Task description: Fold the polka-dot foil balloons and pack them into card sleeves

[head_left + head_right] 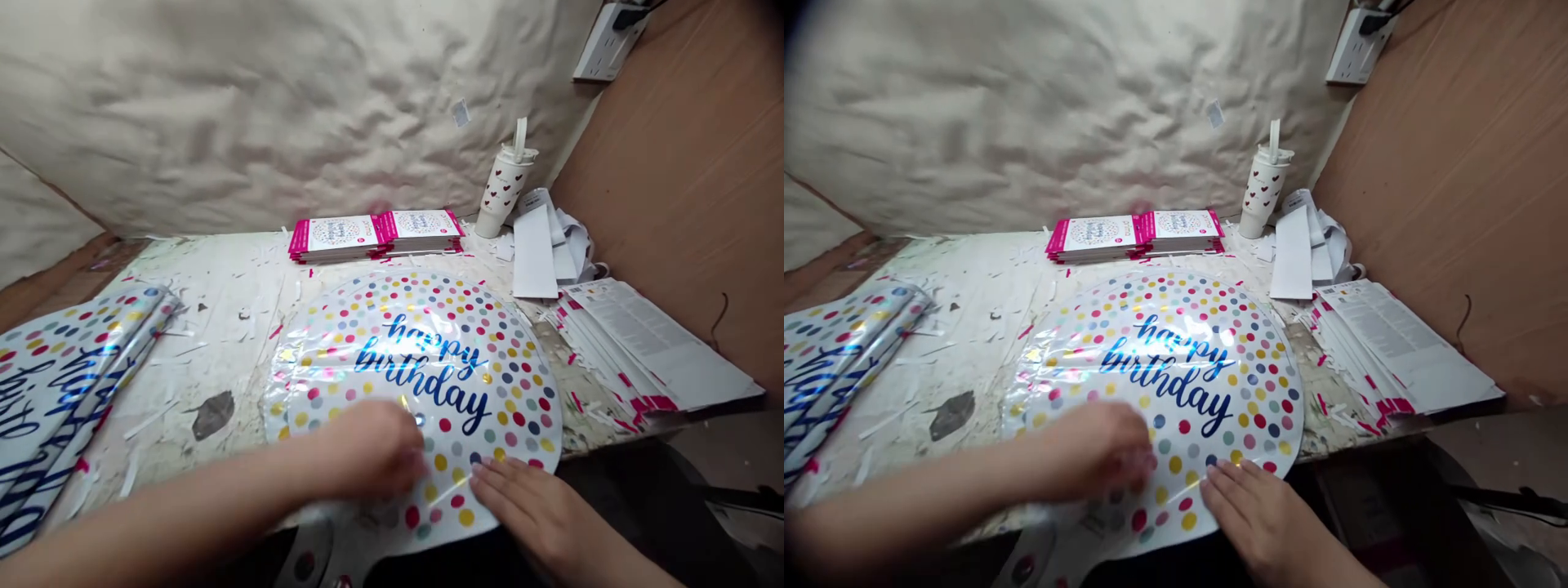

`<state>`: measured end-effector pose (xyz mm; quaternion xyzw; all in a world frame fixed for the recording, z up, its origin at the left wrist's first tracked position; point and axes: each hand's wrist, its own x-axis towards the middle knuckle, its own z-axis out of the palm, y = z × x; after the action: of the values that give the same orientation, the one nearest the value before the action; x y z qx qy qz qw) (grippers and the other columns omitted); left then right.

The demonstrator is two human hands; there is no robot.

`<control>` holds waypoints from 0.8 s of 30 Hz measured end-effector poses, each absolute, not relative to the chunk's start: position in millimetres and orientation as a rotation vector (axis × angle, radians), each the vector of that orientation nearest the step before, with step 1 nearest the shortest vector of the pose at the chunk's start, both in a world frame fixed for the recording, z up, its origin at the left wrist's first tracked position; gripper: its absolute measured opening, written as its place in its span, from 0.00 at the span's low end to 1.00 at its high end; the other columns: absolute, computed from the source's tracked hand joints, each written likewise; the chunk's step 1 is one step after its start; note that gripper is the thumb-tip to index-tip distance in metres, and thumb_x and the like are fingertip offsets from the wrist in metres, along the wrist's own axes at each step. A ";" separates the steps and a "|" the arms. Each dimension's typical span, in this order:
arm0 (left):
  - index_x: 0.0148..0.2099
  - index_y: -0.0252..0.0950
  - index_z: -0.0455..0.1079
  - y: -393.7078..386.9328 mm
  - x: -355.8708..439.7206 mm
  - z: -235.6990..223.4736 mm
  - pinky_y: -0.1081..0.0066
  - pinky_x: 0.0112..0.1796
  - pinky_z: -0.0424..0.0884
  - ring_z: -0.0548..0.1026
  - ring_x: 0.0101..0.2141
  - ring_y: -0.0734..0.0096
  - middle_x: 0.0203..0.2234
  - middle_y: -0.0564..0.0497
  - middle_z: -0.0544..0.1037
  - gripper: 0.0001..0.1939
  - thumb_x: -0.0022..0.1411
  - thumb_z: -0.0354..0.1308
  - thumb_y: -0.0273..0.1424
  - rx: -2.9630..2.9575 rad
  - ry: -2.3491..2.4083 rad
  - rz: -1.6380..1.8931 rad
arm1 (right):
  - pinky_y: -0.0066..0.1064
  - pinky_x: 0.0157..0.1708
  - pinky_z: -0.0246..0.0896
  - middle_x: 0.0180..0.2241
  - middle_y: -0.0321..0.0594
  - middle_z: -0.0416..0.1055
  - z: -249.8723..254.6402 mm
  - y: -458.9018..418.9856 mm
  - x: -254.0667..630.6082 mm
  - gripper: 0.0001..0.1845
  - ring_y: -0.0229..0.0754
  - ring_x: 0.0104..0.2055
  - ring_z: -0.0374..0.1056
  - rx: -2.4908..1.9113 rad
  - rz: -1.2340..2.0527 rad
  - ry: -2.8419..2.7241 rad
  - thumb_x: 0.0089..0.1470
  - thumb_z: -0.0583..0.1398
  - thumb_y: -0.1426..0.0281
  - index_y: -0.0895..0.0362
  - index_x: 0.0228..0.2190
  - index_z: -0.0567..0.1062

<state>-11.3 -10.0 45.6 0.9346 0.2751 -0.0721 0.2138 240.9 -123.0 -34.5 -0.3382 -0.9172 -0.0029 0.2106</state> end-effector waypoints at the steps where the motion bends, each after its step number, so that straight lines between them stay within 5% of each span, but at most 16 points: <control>1: 0.34 0.38 0.72 -43.7 -10.5 41.2 0.71 0.32 0.70 0.73 0.30 0.67 0.29 0.50 0.76 0.13 0.57 0.53 0.41 2.567 0.670 -0.208 | 0.34 0.48 0.64 0.47 0.47 0.70 -29.1 -123.5 242.3 0.24 0.43 0.49 0.67 -0.965 0.105 -2.565 0.53 0.48 0.78 0.60 0.51 0.67; 7: 0.34 0.36 0.71 -104.3 -19.8 16.5 0.71 0.34 0.67 0.72 0.32 0.67 0.29 0.49 0.75 0.10 0.55 0.48 0.23 2.328 0.958 0.015 | 0.34 0.47 0.65 0.46 0.42 0.71 -4.7 -117.0 248.2 0.23 0.41 0.48 0.68 -1.068 0.603 -2.467 0.53 0.49 0.79 0.54 0.48 0.70; 10: 0.27 0.35 0.69 -73.8 -22.8 14.4 0.76 0.28 0.63 0.69 0.26 0.72 0.22 0.54 0.71 0.03 0.51 0.57 0.29 1.908 1.084 -0.041 | 0.34 0.45 0.66 0.44 0.40 0.73 12.1 -107.7 243.4 0.19 0.45 0.46 0.70 -1.191 0.850 -2.459 0.50 0.58 0.70 0.50 0.46 0.73; 13: 0.29 0.34 0.69 -42.0 -20.1 20.5 0.78 0.21 0.57 0.63 0.20 0.77 0.17 0.57 0.66 0.14 0.52 0.56 0.42 1.599 0.985 -0.172 | 0.32 0.40 0.66 0.44 0.39 0.73 32.8 -91.5 224.9 0.31 0.48 0.43 0.71 -1.230 1.104 -2.520 0.39 0.66 0.58 0.49 0.48 0.70; 15: 0.30 0.34 0.69 -30.2 -18.0 30.0 0.78 0.21 0.57 0.62 0.20 0.77 0.18 0.57 0.66 0.16 0.54 0.53 0.43 1.640 0.962 -0.178 | 0.31 0.37 0.65 0.40 0.38 0.75 40.0 -79.2 206.3 0.22 0.46 0.39 0.71 -1.282 1.104 -2.554 0.45 0.62 0.59 0.50 0.45 0.72; 17: 0.31 0.36 0.69 -27.7 -23.4 43.8 0.77 0.23 0.58 0.65 0.22 0.76 0.21 0.56 0.69 0.10 0.55 0.52 0.37 1.872 1.005 -0.155 | 0.29 0.35 0.63 0.34 0.38 0.75 40.0 -68.7 190.2 0.11 0.44 0.36 0.71 -1.363 0.970 -2.578 0.51 0.56 0.69 0.52 0.37 0.75; 19: 0.34 0.39 0.69 -31.7 -42.5 58.9 0.76 0.26 0.61 0.69 0.26 0.71 0.25 0.54 0.73 0.07 0.54 0.50 0.30 2.162 1.136 -0.147 | 0.28 0.33 0.61 0.31 0.38 0.75 36.1 -62.5 183.1 0.13 0.42 0.34 0.70 -1.390 0.881 -2.551 0.48 0.53 0.77 0.54 0.32 0.75; 22: 0.46 0.42 0.67 -38.9 -89.8 73.0 0.69 0.32 0.67 0.73 0.33 0.62 0.33 0.49 0.76 0.15 0.56 0.47 0.31 2.400 1.515 -0.115 | 0.27 0.34 0.63 0.33 0.36 0.75 30.0 -65.6 190.5 0.17 0.40 0.35 0.70 -1.351 0.886 -2.381 0.48 0.50 0.79 0.53 0.35 0.74; 24: 0.58 0.40 0.57 -41.0 -116.3 70.7 0.61 0.45 0.66 0.67 0.49 0.52 0.50 0.43 0.69 0.30 0.52 0.55 0.38 2.555 1.535 0.071 | 0.29 0.36 0.65 0.37 0.37 0.75 25.1 -76.6 199.3 0.19 0.40 0.37 0.71 -1.301 0.834 -2.300 0.48 0.50 0.78 0.53 0.39 0.73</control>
<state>-116.3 -41.0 70.7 0.8543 0.5130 0.0237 0.0799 199.3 -76.6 25.1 -0.4616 -0.8158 0.2958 0.1840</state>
